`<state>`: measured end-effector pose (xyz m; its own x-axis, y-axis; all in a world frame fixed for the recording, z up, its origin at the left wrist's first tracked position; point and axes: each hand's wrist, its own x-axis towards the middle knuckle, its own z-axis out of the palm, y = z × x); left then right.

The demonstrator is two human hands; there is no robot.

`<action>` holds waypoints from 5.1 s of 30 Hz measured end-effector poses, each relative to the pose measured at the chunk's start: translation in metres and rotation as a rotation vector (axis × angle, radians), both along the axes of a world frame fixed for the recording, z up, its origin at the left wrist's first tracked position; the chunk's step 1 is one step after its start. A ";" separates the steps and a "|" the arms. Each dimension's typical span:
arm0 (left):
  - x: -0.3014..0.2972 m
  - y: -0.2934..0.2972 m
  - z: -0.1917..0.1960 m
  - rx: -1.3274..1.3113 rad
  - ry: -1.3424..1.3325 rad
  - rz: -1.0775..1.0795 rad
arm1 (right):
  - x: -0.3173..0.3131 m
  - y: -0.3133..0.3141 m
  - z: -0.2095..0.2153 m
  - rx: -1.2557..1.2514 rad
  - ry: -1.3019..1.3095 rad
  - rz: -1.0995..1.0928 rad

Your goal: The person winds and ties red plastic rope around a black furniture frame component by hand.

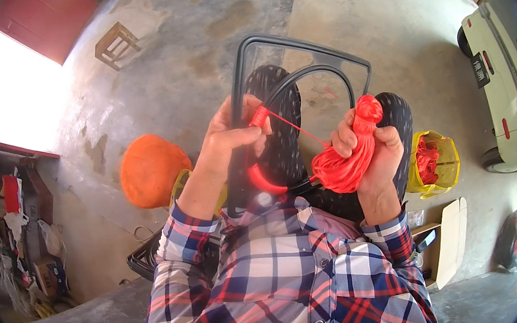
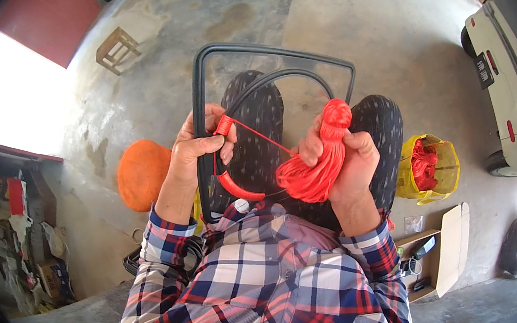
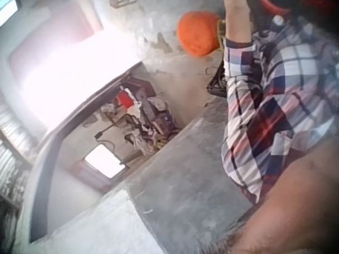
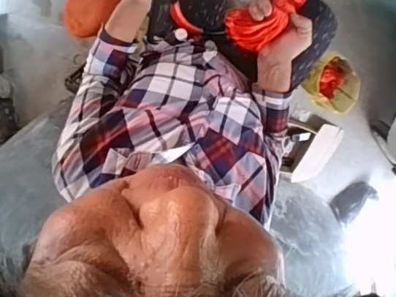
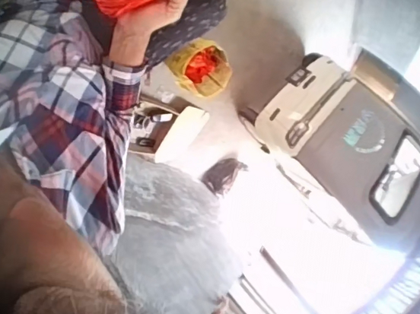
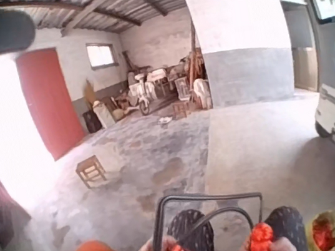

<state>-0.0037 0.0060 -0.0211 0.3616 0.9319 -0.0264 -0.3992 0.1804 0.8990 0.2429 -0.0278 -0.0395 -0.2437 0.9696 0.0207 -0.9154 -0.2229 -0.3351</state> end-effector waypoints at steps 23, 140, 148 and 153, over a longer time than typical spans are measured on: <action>0.030 -0.024 0.032 -0.343 -0.131 0.015 | -0.027 0.000 0.056 0.190 -0.621 0.077; 0.050 -0.029 0.025 -0.397 -0.359 -0.077 | -0.015 0.006 0.047 0.225 -0.783 -0.079; 0.047 -0.036 0.032 -0.383 -0.270 -0.102 | 0.007 0.017 -0.009 0.211 -0.127 0.122; 0.053 -0.047 0.022 -0.412 -0.313 -0.236 | -0.023 0.001 0.015 0.066 -0.067 0.352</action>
